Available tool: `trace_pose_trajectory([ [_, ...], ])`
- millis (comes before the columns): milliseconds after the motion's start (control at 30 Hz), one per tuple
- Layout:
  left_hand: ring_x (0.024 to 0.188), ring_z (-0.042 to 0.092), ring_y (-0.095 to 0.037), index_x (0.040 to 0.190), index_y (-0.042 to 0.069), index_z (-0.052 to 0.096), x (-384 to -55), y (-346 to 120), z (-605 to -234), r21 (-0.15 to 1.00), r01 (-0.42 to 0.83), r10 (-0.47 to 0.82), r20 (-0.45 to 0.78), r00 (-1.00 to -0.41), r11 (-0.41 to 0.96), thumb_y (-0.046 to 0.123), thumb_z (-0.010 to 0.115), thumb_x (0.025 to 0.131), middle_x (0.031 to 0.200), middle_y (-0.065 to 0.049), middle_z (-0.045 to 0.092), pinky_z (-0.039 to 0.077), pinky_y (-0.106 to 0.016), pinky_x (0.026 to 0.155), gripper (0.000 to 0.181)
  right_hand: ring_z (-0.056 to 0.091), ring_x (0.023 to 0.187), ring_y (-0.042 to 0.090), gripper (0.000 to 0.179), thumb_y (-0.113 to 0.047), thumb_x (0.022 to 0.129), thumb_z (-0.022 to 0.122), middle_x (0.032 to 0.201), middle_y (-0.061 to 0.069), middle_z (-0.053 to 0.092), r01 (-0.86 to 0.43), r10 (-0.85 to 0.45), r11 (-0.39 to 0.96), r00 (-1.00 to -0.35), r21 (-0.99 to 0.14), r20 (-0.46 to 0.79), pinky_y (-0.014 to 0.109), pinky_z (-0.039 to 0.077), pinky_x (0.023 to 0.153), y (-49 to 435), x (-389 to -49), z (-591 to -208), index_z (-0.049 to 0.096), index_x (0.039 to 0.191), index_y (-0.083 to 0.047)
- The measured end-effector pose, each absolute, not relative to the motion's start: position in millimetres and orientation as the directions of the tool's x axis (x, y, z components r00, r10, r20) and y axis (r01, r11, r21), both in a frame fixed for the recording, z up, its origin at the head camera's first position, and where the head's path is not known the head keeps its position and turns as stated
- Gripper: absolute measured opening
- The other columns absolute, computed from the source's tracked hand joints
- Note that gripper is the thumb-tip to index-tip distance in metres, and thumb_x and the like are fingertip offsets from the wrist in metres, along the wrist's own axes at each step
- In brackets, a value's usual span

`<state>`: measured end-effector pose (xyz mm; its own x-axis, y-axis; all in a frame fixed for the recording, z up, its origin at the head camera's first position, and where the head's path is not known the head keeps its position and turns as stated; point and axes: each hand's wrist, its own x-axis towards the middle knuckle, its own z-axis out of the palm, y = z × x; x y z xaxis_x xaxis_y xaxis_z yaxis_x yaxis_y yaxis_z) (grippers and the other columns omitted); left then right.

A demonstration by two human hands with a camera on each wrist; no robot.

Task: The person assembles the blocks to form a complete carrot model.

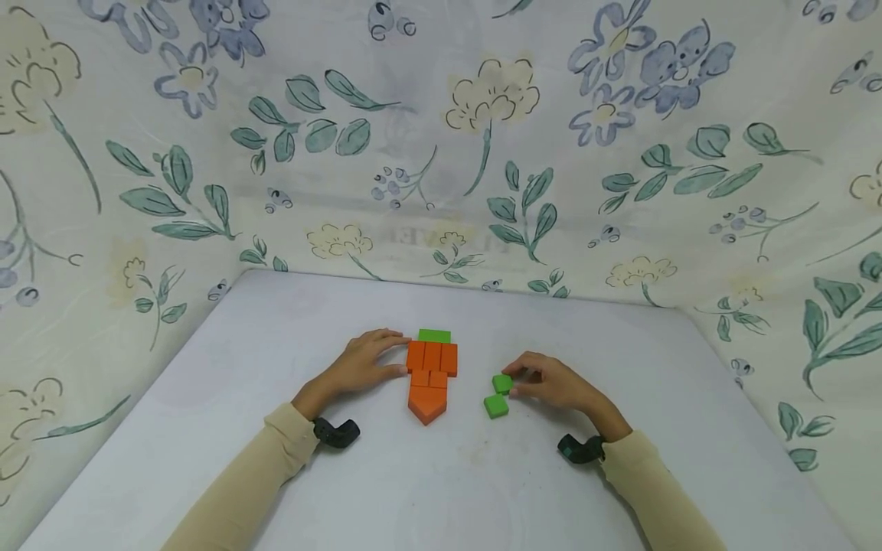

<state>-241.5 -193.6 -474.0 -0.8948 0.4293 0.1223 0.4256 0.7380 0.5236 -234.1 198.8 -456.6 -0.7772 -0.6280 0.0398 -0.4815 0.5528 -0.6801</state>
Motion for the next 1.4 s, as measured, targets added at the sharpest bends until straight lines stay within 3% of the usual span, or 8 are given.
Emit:
trace_pose_trajectory([
  [433, 0.145, 0.037, -0.032, 0.144, 0.026, 0.055, -243.3, -193.2, -476.7, 0.515, 0.411, 0.417, 0.110, -0.902, 0.753, 0.048, 0.070, 0.091, 0.152, -0.006, 0.048, 0.031, -0.058, 0.111, 0.059, 0.062, 0.108, 0.023, 0.030, -0.023, 0.092, 0.073, 0.116, 0.004, 0.069, -0.466, -0.613, 0.548, -0.789, -0.695, 0.046, 0.030, 0.051, 0.088, 198.1, -233.5, -451.0, 0.067, 0.119, -0.012],
  [733, 0.144, 0.038, -0.034, 0.143, 0.025, 0.055, -241.8, -193.7, -477.1, 0.523, 0.413, 0.419, 0.113, -0.901, 0.746, 0.047, 0.069, 0.091, 0.151, -0.008, 0.048, 0.031, -0.059, 0.110, 0.058, 0.062, 0.099, 0.016, 0.029, -0.022, 0.092, 0.073, 0.108, 0.002, 0.070, -0.462, -0.526, 0.611, -0.844, -0.643, 0.106, 0.029, 0.052, 0.082, 187.5, -239.9, -433.3, 0.068, 0.118, -0.010],
  [967, 0.144, 0.038, -0.033, 0.144, 0.024, 0.055, -240.6, -194.0, -475.0, 0.522, 0.417, 0.421, 0.118, -0.899, 0.744, 0.046, 0.069, 0.092, 0.152, -0.008, 0.048, 0.030, -0.059, 0.111, 0.058, 0.064, 0.097, 0.020, 0.029, -0.019, 0.092, 0.073, 0.109, 0.007, 0.070, -0.489, -0.502, 0.637, -0.850, -0.596, 0.161, 0.033, 0.053, 0.082, 167.2, -255.0, -415.2, 0.067, 0.116, -0.006],
  [1400, 0.144, 0.037, -0.034, 0.144, 0.023, 0.055, -243.0, -194.8, -477.0, 0.522, 0.430, 0.432, 0.126, -0.893, 0.737, 0.046, 0.069, 0.092, 0.152, -0.008, 0.048, 0.029, -0.059, 0.111, 0.059, 0.063, 0.100, 0.023, 0.030, -0.024, 0.093, 0.072, 0.110, 0.009, 0.069, -0.408, -0.452, 0.687, -0.888, -0.601, 0.087, 0.035, 0.054, 0.085, 128.1, -289.4, -414.6, 0.067, 0.117, -0.006],
])
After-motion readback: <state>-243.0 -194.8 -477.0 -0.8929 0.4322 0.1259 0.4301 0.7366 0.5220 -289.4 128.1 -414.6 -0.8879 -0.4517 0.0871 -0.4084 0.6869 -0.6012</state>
